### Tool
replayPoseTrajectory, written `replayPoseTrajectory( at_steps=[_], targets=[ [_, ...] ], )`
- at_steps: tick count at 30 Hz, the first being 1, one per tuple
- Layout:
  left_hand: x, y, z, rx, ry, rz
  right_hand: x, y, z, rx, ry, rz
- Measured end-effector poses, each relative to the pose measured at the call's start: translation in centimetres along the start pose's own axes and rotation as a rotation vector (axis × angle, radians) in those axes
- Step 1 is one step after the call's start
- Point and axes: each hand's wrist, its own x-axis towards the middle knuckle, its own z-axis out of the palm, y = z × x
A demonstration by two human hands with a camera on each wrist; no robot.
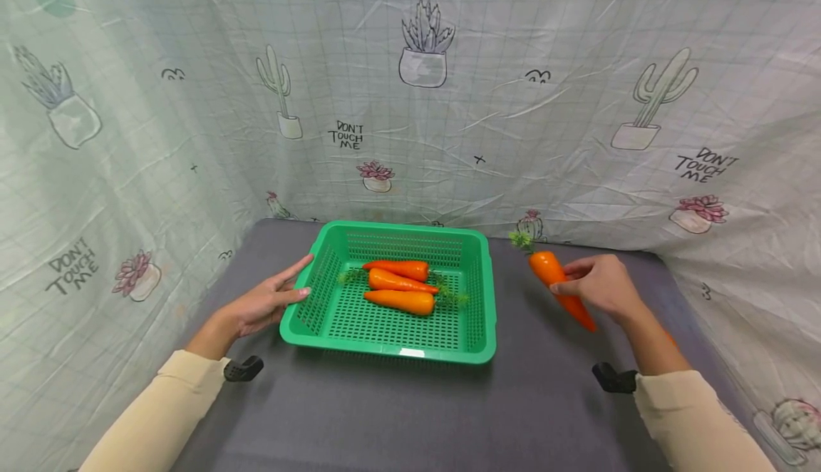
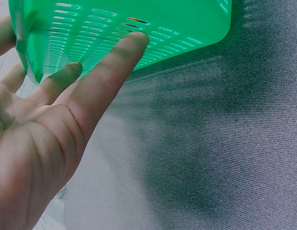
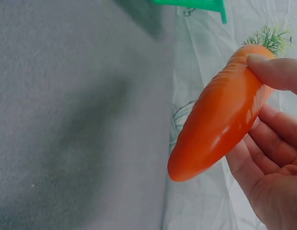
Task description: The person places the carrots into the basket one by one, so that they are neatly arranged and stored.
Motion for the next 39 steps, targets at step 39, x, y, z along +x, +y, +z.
replayPoseTrajectory(
  at_steps=[39],
  targets=[
    [-0.1, -0.1, -0.1, -0.011, -0.020, 0.007, 0.6, -7.2, 2.2, 0.076, -0.076, -0.154]
  ],
)
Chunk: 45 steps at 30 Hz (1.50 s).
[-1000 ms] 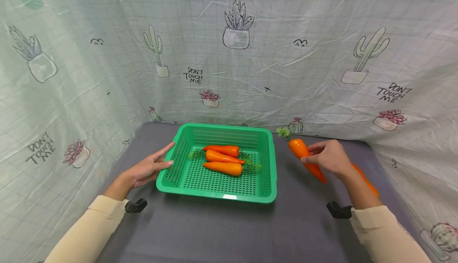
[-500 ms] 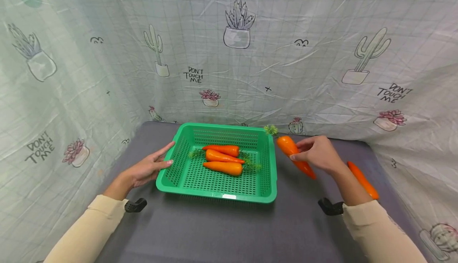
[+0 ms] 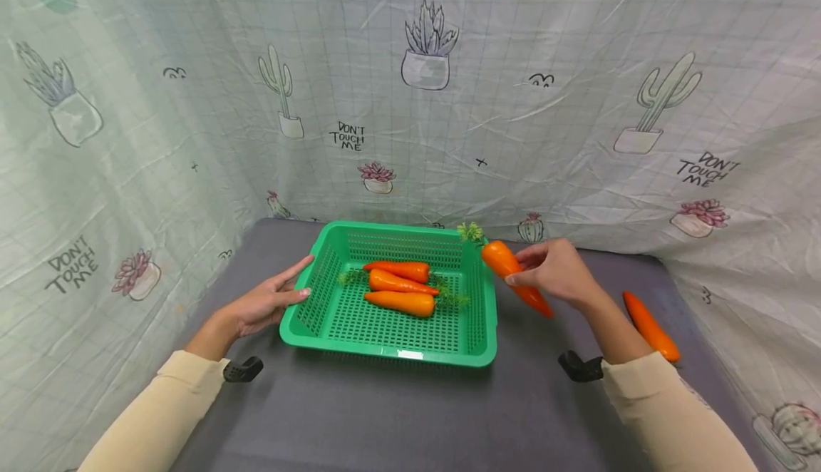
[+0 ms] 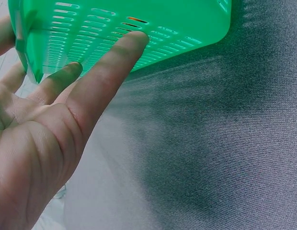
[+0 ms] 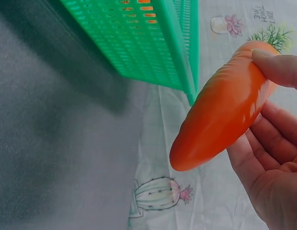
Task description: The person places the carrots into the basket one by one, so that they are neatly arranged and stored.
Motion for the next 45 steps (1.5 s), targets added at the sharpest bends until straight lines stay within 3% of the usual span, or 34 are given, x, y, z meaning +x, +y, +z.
replayPoseTrajectory(
  at_steps=[20, 32, 45],
  targets=[
    [-0.1, 0.1, 0.1, 0.004, 0.006, 0.000, 1.6, -3.3, 1.6, 0.026, -0.067, -0.070],
    [0.0, 0.0, 0.0, 0.005, -0.009, 0.013, 2.9, -4.7, 3.5, 0.025, -0.114, -0.118],
    [0.0, 0.0, 0.1, 0.021, 0.019, -0.010, 3.8, -6.1, 5.7, 0.060, -0.175, -0.164]
  ],
)
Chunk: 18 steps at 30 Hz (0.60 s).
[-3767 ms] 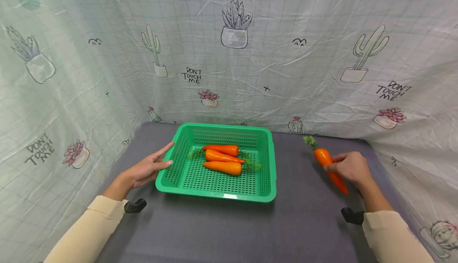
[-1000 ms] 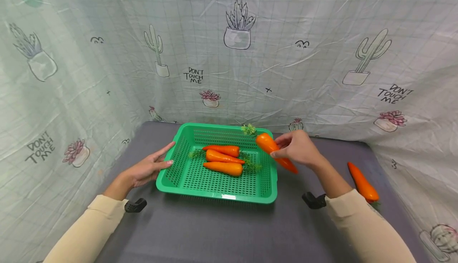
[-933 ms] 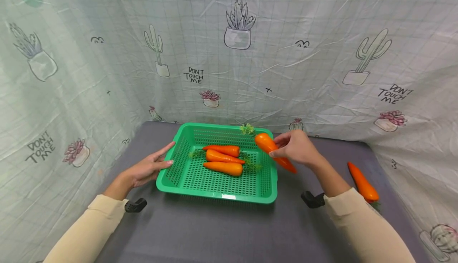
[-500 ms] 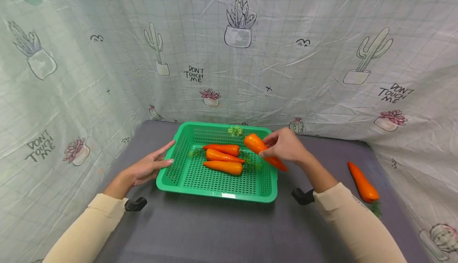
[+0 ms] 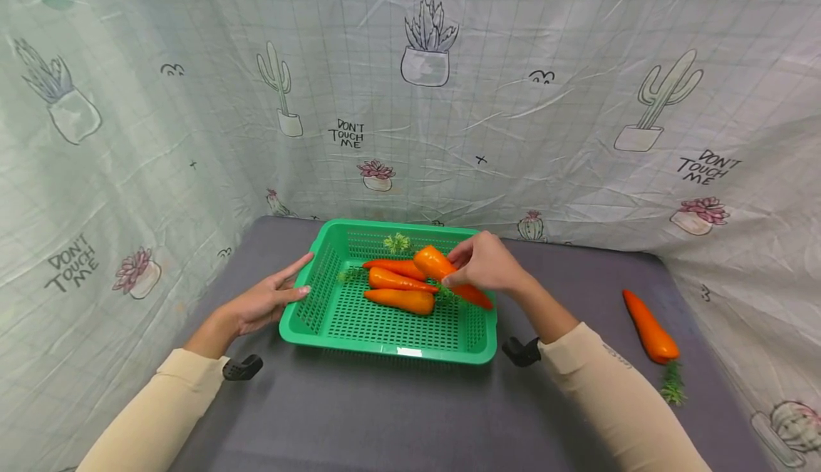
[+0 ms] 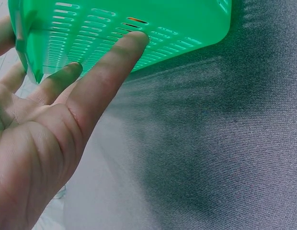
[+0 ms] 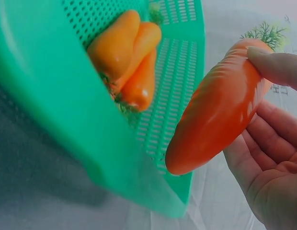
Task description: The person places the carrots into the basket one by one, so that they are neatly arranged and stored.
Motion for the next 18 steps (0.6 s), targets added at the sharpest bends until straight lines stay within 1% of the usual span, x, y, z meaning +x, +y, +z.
replayPoseTrajectory(
  at_steps=[7, 11, 15, 18],
  targets=[
    [0.0, 0.0, 0.0, 0.017, -0.016, 0.004, 0.6, -0.4, 1.1, -0.019, -0.026, -0.018],
    [-0.1, 0.0, 0.1, 0.009, -0.019, 0.002, 0.9, -0.9, 1.5, 0.001, -0.045, -0.023],
    [-0.1, 0.1, 0.1, 0.004, -0.001, -0.005, 1.3, -1.3, 2.0, 0.020, -0.061, -0.037],
    [-0.2, 0.1, 0.1, -0.002, 0.004, -0.005, 1.7, -1.5, 2.4, 0.014, -0.072, -0.039]
  ],
)
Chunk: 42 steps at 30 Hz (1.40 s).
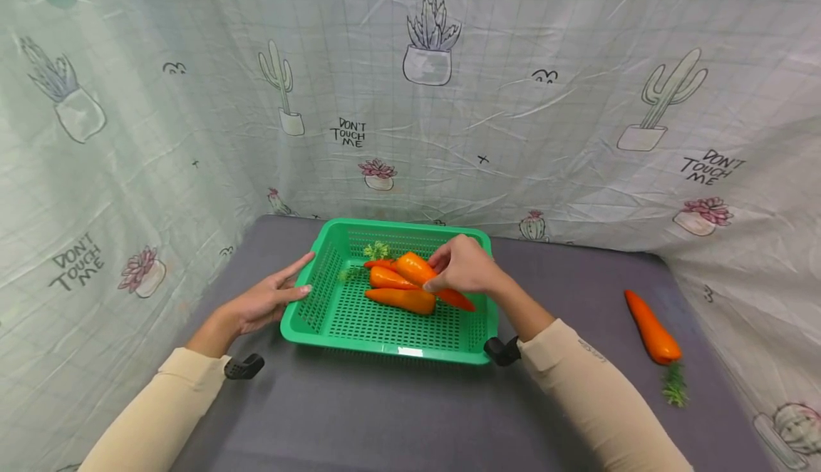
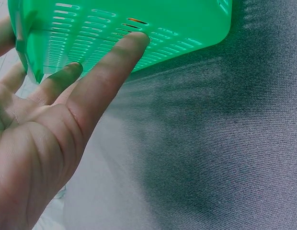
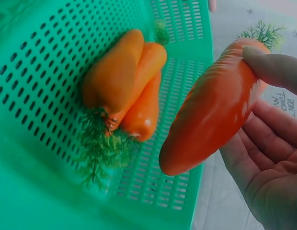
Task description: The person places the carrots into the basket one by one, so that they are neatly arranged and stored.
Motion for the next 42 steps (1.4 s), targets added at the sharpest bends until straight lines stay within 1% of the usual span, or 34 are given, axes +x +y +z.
replayPoseTrajectory(
  at_steps=[4, 7, 12, 16, 20, 25, 31, 34, 42],
  targets=[
    [0.1, 0.0, 0.0, 0.004, -0.015, 0.009, 0.5, -0.3, 0.5, -0.012, -0.008, 0.004],
    [0.1, -0.1, -0.1, 0.004, -0.009, 0.002, 0.8, -0.5, 0.8, -0.018, -0.022, -0.003],
    [0.0, -0.1, 0.0, 0.014, -0.004, 0.001, 1.4, -0.8, 1.5, -0.053, -0.038, -0.035],
    [-0.2, 0.0, 0.0, -0.004, -0.005, -0.001, 1.8, -0.8, 2.2, -0.093, -0.041, -0.054],
    [-0.3, 0.0, 0.1, -0.010, -0.004, -0.003, 2.2, -1.0, 2.8, -0.121, -0.056, -0.058],
    [-0.2, 0.0, -0.1, 0.003, -0.011, 0.005, 2.8, -1.4, 3.2, -0.146, -0.065, -0.051],
    [-0.2, 0.1, -0.2, -0.002, -0.024, 0.014, 3.7, -1.5, 3.4, -0.160, -0.106, -0.075],
    [0.0, 0.2, -0.2, -0.014, -0.015, 0.011, 4.2, -1.3, 3.4, -0.160, -0.127, -0.088],
    [0.0, 0.0, 0.0, 0.012, -0.008, 0.002, 5.3, -0.8, 4.0, -0.164, -0.171, -0.091]
  ],
)
